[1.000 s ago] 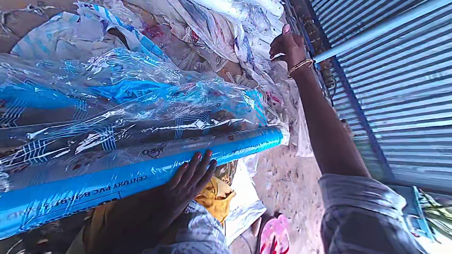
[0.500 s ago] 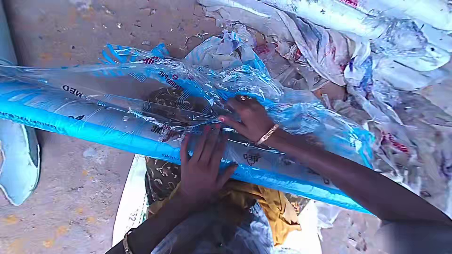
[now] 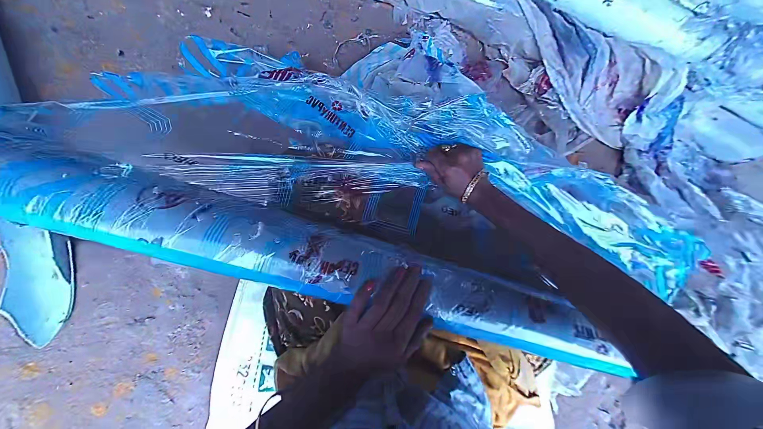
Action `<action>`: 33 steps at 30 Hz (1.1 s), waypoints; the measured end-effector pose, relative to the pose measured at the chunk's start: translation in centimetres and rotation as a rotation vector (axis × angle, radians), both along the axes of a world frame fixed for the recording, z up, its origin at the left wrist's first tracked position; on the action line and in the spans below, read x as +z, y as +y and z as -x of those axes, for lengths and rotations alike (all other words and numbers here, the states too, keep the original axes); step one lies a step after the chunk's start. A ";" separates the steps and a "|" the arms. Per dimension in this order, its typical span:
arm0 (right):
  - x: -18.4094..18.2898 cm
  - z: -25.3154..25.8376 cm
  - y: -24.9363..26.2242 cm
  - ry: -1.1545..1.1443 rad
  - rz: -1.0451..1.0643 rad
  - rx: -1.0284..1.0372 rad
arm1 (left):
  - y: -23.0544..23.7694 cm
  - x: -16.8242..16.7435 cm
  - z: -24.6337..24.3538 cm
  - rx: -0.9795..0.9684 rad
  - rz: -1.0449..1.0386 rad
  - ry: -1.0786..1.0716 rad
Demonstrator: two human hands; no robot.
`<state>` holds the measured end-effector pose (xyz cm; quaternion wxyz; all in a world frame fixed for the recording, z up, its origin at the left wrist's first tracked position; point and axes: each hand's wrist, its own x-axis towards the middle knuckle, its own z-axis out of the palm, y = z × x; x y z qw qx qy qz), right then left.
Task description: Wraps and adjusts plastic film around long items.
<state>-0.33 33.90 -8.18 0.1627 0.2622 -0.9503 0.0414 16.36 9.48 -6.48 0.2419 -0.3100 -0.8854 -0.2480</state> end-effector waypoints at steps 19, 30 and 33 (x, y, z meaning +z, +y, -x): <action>7.0 -1.5 -0.4 0.112 -0.028 -0.067 | -14.4 4.6 10.4 -0.277 0.463 -0.083; 15.2 -9.3 9.9 0.243 -0.117 -0.254 | -4.6 5.5 9.0 -0.340 0.423 0.364; 15.3 -9.4 13.6 0.025 0.031 -0.268 | -1.8 5.0 9.3 -0.369 0.376 0.388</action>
